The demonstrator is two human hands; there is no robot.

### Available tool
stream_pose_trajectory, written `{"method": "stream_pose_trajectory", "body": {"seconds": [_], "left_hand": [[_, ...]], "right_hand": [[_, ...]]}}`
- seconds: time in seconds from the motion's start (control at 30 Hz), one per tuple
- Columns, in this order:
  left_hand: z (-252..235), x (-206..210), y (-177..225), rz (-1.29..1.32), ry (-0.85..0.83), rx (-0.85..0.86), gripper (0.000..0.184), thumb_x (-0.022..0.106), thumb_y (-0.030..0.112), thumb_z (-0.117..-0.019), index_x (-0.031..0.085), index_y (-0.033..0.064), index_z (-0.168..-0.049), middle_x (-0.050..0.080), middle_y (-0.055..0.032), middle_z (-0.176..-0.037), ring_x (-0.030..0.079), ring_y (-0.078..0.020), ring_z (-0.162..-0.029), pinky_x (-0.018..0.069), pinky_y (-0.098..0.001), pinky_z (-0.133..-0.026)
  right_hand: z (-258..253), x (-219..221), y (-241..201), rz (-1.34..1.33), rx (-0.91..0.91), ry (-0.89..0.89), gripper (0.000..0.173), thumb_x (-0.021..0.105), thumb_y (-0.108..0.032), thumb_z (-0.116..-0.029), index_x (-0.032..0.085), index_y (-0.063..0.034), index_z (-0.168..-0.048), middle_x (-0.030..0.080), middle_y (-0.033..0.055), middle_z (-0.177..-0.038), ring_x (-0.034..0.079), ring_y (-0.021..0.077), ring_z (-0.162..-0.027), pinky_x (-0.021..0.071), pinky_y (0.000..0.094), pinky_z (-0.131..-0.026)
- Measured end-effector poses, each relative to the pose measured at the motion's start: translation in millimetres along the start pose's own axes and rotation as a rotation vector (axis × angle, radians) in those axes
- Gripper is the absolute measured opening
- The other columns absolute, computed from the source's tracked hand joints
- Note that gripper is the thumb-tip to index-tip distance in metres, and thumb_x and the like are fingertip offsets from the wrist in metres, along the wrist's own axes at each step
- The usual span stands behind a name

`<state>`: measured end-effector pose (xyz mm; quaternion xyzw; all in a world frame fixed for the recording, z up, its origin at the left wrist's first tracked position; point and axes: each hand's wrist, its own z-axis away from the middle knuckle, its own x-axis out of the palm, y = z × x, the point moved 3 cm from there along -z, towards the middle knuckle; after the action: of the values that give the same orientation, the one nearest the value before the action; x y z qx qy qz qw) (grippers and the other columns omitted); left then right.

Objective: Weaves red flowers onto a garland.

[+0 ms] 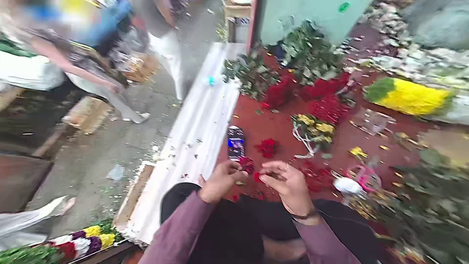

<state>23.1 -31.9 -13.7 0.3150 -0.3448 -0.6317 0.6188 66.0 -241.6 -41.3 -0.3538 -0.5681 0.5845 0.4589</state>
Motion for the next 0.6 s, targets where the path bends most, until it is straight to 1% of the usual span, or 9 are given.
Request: {"method": "stream_pose_trajectory", "body": {"seconds": [0.03, 0.07, 0.13, 0.23, 0.3, 0.43, 0.5, 0.57, 0.6], "left_hand": [[-0.9, -1.0, -0.7, 0.04, 0.011, 0.014, 0.034, 0.069, 0.017, -0.0966, 0.06, -0.0037, -0.122, 0.073, -0.0103, -0.094, 0.07, -0.0167, -0.078, 0.0592, -0.0337, -0.071], [-2.8, -1.4, -2.1, 0.067, 0.008, 0.021, 0.035, 0.069, 0.016, -0.0966, 0.059, -0.0045, -0.122, 0.072, -0.0109, -0.093, 0.069, -0.0167, -0.077, 0.0584, -0.0339, -0.071], [-6.8, 0.9, -7.4, 0.114, -0.029, 0.008, 0.037, 0.07, 0.016, -0.0958, 0.057, -0.0045, -0.124, 0.071, -0.0114, -0.091, 0.066, -0.0159, -0.073, 0.0567, -0.0325, -0.069], [-7.8, 6.5, -12.5, 0.144, -0.085, -0.01, 0.036, 0.074, 0.011, -0.092, 0.058, -0.0039, -0.121, 0.071, -0.0112, -0.09, 0.067, -0.0157, -0.071, 0.0574, -0.0314, -0.067], [-6.6, 6.3, -11.9, 0.134, -0.089, -0.006, 0.038, 0.077, 0.009, -0.089, 0.058, -0.0036, -0.119, 0.071, -0.0109, -0.088, 0.067, -0.0155, -0.071, 0.0567, -0.0308, -0.066], [-4.7, 5.0, -8.7, 0.09, -0.068, 0.007, 0.041, 0.08, 0.008, -0.0842, 0.06, -0.0034, -0.118, 0.072, -0.0112, -0.089, 0.069, -0.0174, -0.076, 0.0587, -0.0332, -0.07], [-3.3, 5.4, -3.9, 0.075, -0.055, 0.017, 0.038, 0.079, 0.007, -0.0851, 0.06, -0.0031, -0.117, 0.073, -0.0102, -0.089, 0.07, -0.0173, -0.076, 0.0589, -0.0335, -0.07], [-1.4, 4.3, -1.5, 0.082, -0.031, 0.013, 0.037, 0.077, 0.007, -0.086, 0.061, -0.003, -0.118, 0.073, -0.0094, -0.09, 0.069, -0.0171, -0.076, 0.0587, -0.0335, -0.069], [-1.6, 2.9, -1.9, 0.101, -0.022, -0.002, 0.037, 0.077, 0.008, -0.0867, 0.06, -0.0028, -0.118, 0.073, -0.0094, -0.091, 0.069, -0.0174, -0.076, 0.0591, -0.0335, -0.069]], "right_hand": [[0.1, 5.5, 1.4, 0.004, -0.014, -0.029, 0.03, 0.079, -0.004, -0.0813, 0.072, 0.0015, -0.11, 0.075, 0.0132, -0.099, 0.073, 0.0244, -0.088, 0.0641, 0.0382, -0.073], [0.1, 9.6, 3.8, 0.007, -0.03, -0.046, 0.029, 0.08, -0.005, -0.0796, 0.073, 0.0006, -0.108, 0.076, 0.0126, -0.098, 0.074, 0.0245, -0.088, 0.065, 0.0377, -0.074], [1.6, 13.6, 6.5, 0.002, -0.064, -0.067, 0.035, 0.08, -0.004, -0.0781, 0.072, 0.0004, -0.112, 0.076, 0.0127, -0.097, 0.075, 0.0256, -0.088, 0.0654, 0.0368, -0.076], [6.0, 13.7, 7.2, 0.063, -0.084, -0.033, 0.045, 0.081, -0.006, -0.0771, 0.069, -0.003, -0.121, 0.076, 0.0092, -0.095, 0.074, 0.0241, -0.085, 0.065, 0.0354, -0.073], [6.8, 15.5, 7.5, 0.078, -0.084, -0.026, 0.045, 0.081, -0.006, -0.0774, 0.07, -0.0032, -0.121, 0.076, 0.0082, -0.094, 0.074, 0.023, -0.084, 0.065, 0.0347, -0.072], [5.6, 20.3, 5.4, 0.073, -0.09, -0.019, 0.042, 0.08, -0.004, -0.0773, 0.07, -0.0025, -0.118, 0.076, 0.0075, -0.092, 0.073, 0.0214, -0.082, 0.0641, 0.0342, -0.072], [3.8, 18.9, 1.2, 0.051, -0.092, -0.075, 0.043, 0.079, -0.003, -0.0785, 0.069, 0.0002, -0.12, 0.076, 0.0086, -0.096, 0.074, 0.0217, -0.085, 0.0644, 0.0358, -0.075], [2.7, 15.9, -1.3, 0.016, -0.101, -0.201, 0.052, 0.077, -0.002, -0.08, 0.062, 0.0037, -0.13, 0.074, 0.0108, -0.105, 0.072, 0.0225, -0.092, 0.0632, 0.0377, -0.08], [2.6, 15.4, -0.7, -0.003, -0.111, -0.248, 0.056, 0.076, 0.0, -0.0796, 0.058, 0.0053, -0.133, 0.073, 0.0123, -0.109, 0.071, 0.0226, -0.092, 0.0625, 0.0378, -0.08]]}}
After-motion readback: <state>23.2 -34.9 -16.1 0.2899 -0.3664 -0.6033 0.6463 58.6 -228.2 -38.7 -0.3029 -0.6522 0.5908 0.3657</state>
